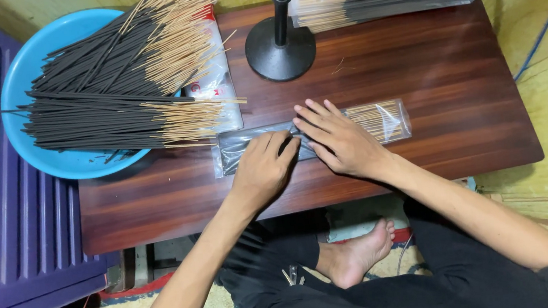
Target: Packaging bundles of incense sticks into clear plastic sleeves
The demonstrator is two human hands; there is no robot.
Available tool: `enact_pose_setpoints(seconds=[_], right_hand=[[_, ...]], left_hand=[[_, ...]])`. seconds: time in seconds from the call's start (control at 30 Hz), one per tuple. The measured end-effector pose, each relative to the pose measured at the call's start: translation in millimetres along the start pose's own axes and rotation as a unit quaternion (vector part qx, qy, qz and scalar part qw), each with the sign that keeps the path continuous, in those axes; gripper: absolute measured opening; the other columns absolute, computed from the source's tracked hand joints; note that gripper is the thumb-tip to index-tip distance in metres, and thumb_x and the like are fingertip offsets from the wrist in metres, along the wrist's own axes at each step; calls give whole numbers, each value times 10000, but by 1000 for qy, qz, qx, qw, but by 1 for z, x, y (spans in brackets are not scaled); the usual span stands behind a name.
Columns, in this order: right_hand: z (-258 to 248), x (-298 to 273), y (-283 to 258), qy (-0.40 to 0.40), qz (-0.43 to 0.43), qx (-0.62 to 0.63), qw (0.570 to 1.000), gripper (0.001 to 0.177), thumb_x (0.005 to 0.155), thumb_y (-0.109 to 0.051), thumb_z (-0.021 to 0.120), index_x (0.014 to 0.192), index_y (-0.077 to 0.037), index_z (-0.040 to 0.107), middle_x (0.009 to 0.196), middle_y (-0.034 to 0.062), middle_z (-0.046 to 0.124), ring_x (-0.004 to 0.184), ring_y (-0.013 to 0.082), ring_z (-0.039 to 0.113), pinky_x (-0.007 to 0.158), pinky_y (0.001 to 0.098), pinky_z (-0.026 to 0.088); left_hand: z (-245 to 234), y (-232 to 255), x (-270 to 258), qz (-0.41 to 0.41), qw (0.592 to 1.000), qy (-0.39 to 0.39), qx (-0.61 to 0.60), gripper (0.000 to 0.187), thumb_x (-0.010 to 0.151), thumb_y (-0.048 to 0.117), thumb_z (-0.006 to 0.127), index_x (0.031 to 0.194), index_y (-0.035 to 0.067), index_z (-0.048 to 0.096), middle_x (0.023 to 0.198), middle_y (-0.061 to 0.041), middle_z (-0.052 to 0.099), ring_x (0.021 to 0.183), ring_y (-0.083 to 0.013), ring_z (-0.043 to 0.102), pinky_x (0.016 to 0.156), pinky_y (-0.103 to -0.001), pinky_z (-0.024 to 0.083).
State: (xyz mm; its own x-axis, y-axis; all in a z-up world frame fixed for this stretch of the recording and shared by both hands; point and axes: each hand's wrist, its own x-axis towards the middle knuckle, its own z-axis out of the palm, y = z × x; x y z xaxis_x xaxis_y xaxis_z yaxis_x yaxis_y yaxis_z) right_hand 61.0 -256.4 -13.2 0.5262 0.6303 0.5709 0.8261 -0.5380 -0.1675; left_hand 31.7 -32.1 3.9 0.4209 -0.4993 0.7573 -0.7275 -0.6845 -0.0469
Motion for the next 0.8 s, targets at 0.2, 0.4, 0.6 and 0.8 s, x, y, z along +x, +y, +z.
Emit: enact_pose_setpoints(seconds=[0.2,0.4,0.6,0.8], right_hand=[[0,-1,-3,3,5,-21,1000,528,988,-256,644,1479,-83,561,1563,124,514,1461,285,454,1249,430,246],[5,0,1,-25,4,-51,998,533,1000,-283,588,1500,-103,535,1558,129,517,1466,287,449,1255,460,210],[5,-2,1,-39,12,-44,998,536,1005,-271,591,1506,-94,521,1580,141,487,1482,299,422,1248,476,206],[-8,14,7,-39,15,-58,997,571,1000,-318,613,1512,-83,514,1605,134,460,1514,289,371,1257,484,157]], left_hand=[[3,-2,-4,-5,1000,-9,-1,192,1023,127,525,1101,117,700,1033,-92,635,929,-271,641,769,-348,497],[3,-3,-5,-14,1000,-16,0,231,1026,141,472,1109,120,686,1032,-83,617,916,-265,620,746,-345,467],[1,-2,0,-2,999,-32,4,297,1035,126,390,1158,105,659,1045,-101,602,936,-282,611,780,-349,462],[0,-2,0,-4,999,-38,1,285,1036,134,396,1148,94,655,1048,-108,598,941,-287,604,789,-349,455]])
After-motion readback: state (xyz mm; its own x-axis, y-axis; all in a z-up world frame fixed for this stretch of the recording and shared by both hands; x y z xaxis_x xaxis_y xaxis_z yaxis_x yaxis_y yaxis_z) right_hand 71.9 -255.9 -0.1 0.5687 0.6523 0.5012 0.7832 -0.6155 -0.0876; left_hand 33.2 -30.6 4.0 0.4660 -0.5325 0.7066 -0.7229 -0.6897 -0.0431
